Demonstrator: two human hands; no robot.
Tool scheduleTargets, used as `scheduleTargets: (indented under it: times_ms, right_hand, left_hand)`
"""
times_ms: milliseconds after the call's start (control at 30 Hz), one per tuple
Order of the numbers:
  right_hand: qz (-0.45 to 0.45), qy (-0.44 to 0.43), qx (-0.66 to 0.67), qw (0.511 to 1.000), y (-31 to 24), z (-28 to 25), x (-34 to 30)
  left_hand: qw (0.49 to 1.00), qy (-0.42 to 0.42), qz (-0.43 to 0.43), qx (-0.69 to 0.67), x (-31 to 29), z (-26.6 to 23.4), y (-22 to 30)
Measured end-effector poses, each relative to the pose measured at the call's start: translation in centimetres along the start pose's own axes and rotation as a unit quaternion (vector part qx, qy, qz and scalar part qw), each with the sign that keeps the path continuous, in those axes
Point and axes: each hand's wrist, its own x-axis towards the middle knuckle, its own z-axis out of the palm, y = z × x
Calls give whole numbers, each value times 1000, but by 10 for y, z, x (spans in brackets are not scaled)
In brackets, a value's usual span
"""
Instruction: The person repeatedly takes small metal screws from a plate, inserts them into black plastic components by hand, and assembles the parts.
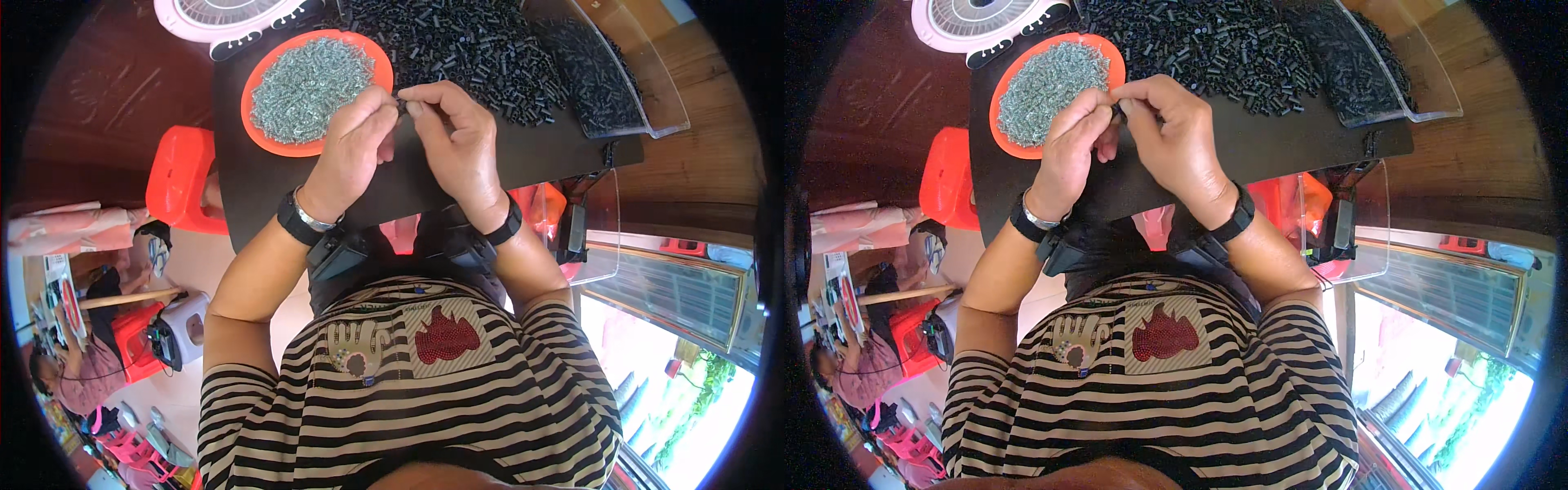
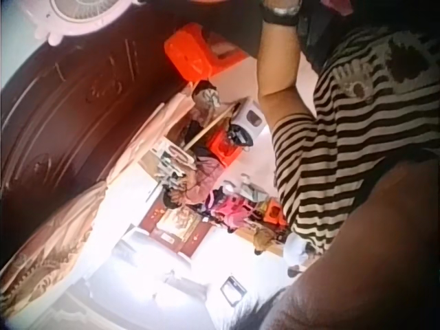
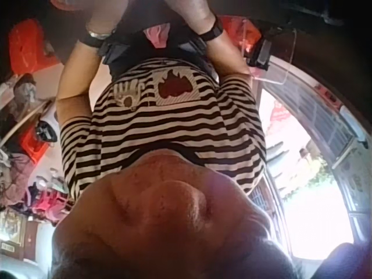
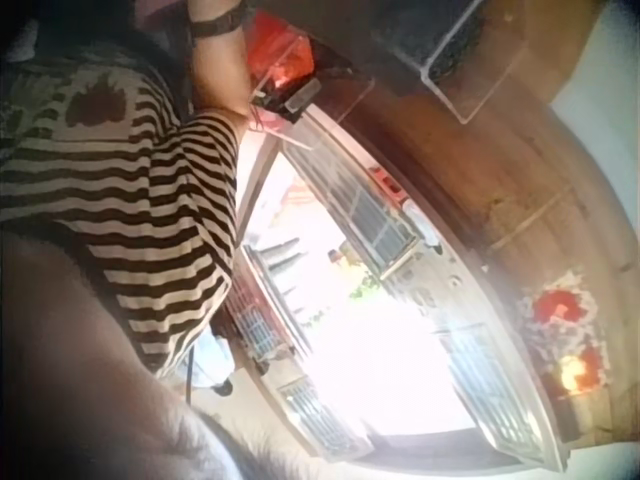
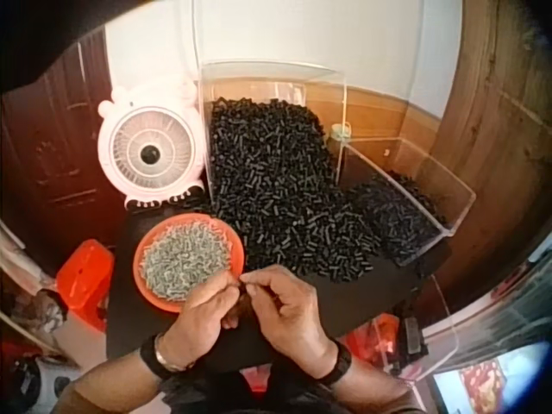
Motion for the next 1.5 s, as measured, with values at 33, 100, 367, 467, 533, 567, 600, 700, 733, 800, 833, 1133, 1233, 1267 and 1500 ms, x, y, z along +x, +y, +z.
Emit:
scheduleTargets:
  times_ms: [33, 100, 367, 467, 533, 567, 600, 700, 733, 800, 833, 1133, 1233, 1267, 1500]
  right_hand:
    - [36, 4, 38, 999, 1, -2, 0]
    - [94, 10, 115, 989, 3, -2, 1]
    - [-98, -40, -115, 988, -5, -3, 2]
    - [-123, -41, -182, 975, -1, -3, 5]
    - [-131, -55, -197, 970, -4, -4, 7]
    - [-131, -56, -197, 970, -5, -5, 7]
    - [-145, -57, -201, 967, -5, -7, 8]
    - [-172, -60, -206, 961, -3, -9, 9]
    - [-185, -61, -207, 959, -2, -10, 9]
    - [-192, -60, -206, 958, -2, -10, 10]
    - [-199, -59, -204, 957, -2, -9, 10]
    - [-187, -54, -221, 956, -1, -14, 7]
    - [-228, -18, -263, 937, -7, -33, 15]
    - [-225, 8, -283, 932, -7, -48, 22]
    - [-65, 197, -582, 787, -15, -201, 94]
  left_hand:
    - [1000, -1, 1, 0, 1, 1, 0]
    - [995, -12, -31, -98, 3, 1, -2]
    - [991, -5, -22, -132, 5, 0, -4]
    - [994, -1, -16, -108, 3, 1, 1]
    - [994, 2, -27, -108, 3, 0, 4]
    - [995, -2, -30, -91, 3, 0, 5]
    - [997, -7, -34, -73, 2, 0, 6]
    - [997, 10, -20, -80, 3, 2, 0]
    - [996, 10, -19, -81, 3, 2, -2]
    - [998, 11, -2, -59, 3, 3, -5]
    - [998, 9, 0, -61, 3, 2, -6]
    - [998, -11, -20, -56, 1, 2, -7]
    - [994, 14, -43, -104, 2, 5, -4]
    - [993, 12, -47, -111, 2, 2, -3]
    - [992, 5, -49, -112, 4, -3, 0]
